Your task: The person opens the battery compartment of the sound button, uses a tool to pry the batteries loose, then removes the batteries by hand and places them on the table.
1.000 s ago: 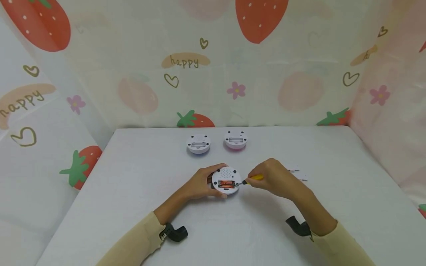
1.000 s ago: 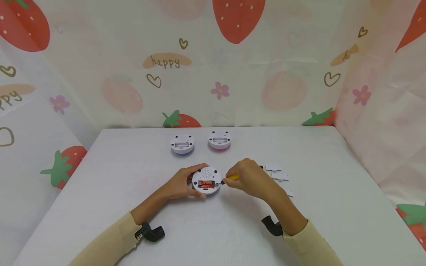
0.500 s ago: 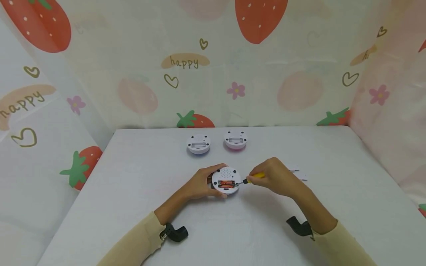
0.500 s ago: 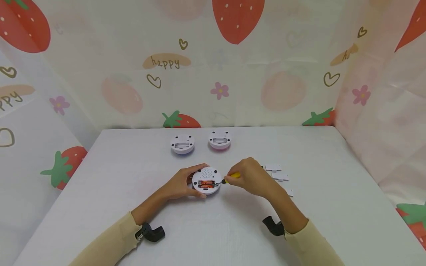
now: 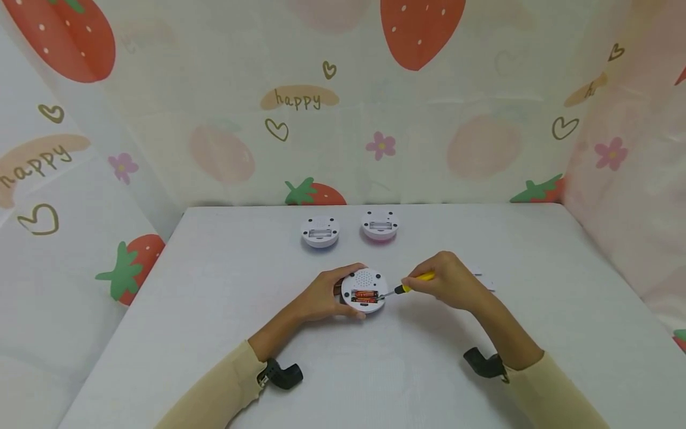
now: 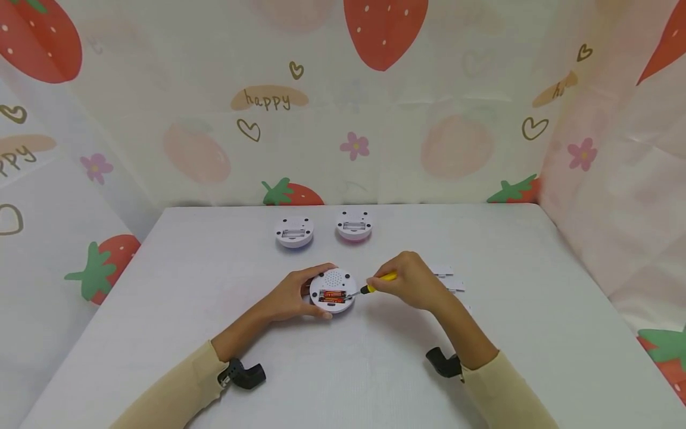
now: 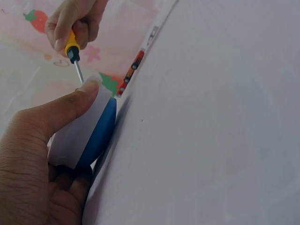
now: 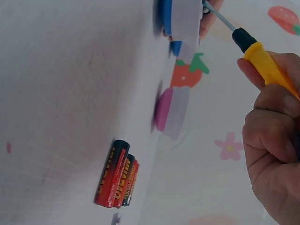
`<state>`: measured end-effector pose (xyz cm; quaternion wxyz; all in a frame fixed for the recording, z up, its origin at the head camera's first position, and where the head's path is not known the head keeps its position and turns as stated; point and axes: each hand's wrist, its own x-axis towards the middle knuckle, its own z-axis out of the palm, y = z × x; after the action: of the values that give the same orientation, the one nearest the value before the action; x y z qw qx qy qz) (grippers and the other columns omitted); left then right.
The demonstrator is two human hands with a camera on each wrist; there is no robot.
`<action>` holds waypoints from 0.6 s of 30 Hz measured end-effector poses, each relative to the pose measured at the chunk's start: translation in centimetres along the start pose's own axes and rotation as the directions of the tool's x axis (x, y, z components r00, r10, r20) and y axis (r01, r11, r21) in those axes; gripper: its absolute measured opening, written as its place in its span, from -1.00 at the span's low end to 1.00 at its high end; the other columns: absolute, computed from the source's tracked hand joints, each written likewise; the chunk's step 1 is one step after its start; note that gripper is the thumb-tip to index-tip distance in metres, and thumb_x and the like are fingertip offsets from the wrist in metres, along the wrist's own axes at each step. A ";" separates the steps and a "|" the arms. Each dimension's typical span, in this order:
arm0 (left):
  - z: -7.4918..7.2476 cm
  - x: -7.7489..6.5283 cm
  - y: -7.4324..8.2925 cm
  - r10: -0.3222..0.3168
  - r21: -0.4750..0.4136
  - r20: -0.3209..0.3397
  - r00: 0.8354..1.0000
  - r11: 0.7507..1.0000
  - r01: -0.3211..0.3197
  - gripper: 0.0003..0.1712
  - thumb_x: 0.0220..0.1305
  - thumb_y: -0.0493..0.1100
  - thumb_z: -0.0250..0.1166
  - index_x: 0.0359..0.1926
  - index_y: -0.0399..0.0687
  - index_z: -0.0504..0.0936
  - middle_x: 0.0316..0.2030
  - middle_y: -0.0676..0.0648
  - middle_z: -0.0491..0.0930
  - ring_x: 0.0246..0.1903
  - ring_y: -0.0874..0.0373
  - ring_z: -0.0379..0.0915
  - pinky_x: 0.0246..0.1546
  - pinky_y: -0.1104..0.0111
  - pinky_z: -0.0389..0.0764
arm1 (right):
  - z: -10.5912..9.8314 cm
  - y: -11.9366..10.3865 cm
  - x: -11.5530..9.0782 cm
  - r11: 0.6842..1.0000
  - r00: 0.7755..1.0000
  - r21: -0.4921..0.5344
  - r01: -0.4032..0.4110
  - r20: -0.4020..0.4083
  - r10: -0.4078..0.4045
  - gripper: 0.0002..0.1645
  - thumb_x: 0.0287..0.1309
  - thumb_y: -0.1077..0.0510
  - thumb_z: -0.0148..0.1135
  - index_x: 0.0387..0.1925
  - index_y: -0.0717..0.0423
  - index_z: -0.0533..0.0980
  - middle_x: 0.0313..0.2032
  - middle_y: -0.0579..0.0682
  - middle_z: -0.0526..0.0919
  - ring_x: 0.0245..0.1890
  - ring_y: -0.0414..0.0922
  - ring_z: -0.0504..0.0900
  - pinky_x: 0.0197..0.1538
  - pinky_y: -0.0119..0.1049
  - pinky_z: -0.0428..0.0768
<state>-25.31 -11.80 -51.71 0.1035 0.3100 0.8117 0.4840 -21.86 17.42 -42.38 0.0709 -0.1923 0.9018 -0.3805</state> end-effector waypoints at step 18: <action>0.0 -0.1 0.0 -0.002 0.032 -0.003 1.000 0.999 0.002 0.16 -0.11 -0.02 0.70 0.51 0.02 0.30 0.40 0.06 0.39 0.32 0.24 0.34 0.39 0.26 0.35 | 0.0 1.6 0.6 0.983 0.989 0.101 -0.150 0.028 0.148 -0.73 0.23 -0.03 0.43 -0.41 0.07 0.78 -0.57 -0.05 0.44 -0.54 -0.09 0.32 -0.55 -0.34 0.26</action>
<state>-25.25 -11.85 -51.68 0.0976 0.3099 0.8200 0.4713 -22.89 18.20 -43.49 0.1183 -0.1243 0.8920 -0.4181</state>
